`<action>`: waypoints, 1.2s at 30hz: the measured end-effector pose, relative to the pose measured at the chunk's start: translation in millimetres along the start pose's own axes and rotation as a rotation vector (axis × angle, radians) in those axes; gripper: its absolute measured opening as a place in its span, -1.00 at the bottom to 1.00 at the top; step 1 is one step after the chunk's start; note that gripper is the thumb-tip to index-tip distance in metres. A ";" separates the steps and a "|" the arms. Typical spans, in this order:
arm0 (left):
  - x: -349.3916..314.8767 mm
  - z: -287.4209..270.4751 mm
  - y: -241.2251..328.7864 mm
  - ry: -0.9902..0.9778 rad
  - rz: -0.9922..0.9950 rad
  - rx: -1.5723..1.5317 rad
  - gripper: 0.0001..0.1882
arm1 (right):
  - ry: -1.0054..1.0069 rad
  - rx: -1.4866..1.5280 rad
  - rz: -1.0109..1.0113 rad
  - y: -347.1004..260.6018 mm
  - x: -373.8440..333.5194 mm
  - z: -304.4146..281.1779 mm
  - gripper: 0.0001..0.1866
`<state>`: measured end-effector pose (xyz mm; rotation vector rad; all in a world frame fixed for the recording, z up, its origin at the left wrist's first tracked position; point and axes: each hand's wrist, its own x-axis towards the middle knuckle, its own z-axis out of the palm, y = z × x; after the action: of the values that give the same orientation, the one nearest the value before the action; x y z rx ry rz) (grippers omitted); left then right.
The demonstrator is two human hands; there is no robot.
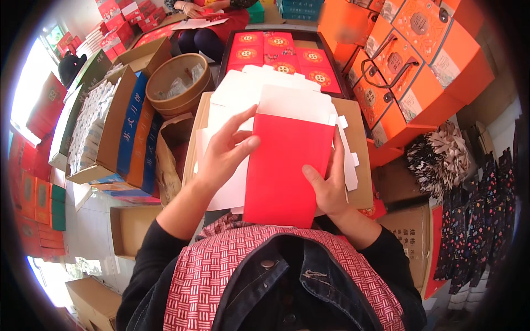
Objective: The person folds red paper envelopes around white cardboard inserts to form small boxes. They repeatedly pick up a red envelope, wrap it around a white insert, fold the edges, and place the finished box on a growing stack. The workspace is cluttered with stacks of orange boxes and other packaging materials.
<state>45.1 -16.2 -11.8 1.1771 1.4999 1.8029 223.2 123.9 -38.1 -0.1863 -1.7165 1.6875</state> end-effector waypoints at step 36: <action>21.2 -13.8 -23.1 0.126 0.095 -0.263 -0.68 | -0.876 -0.159 0.620 -29.6 187.4 20.0 -0.69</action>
<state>19.6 0.1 -27.9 1.0367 1.2423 2.0976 84.8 208.6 62.2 -0.0438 -2.6360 2.2777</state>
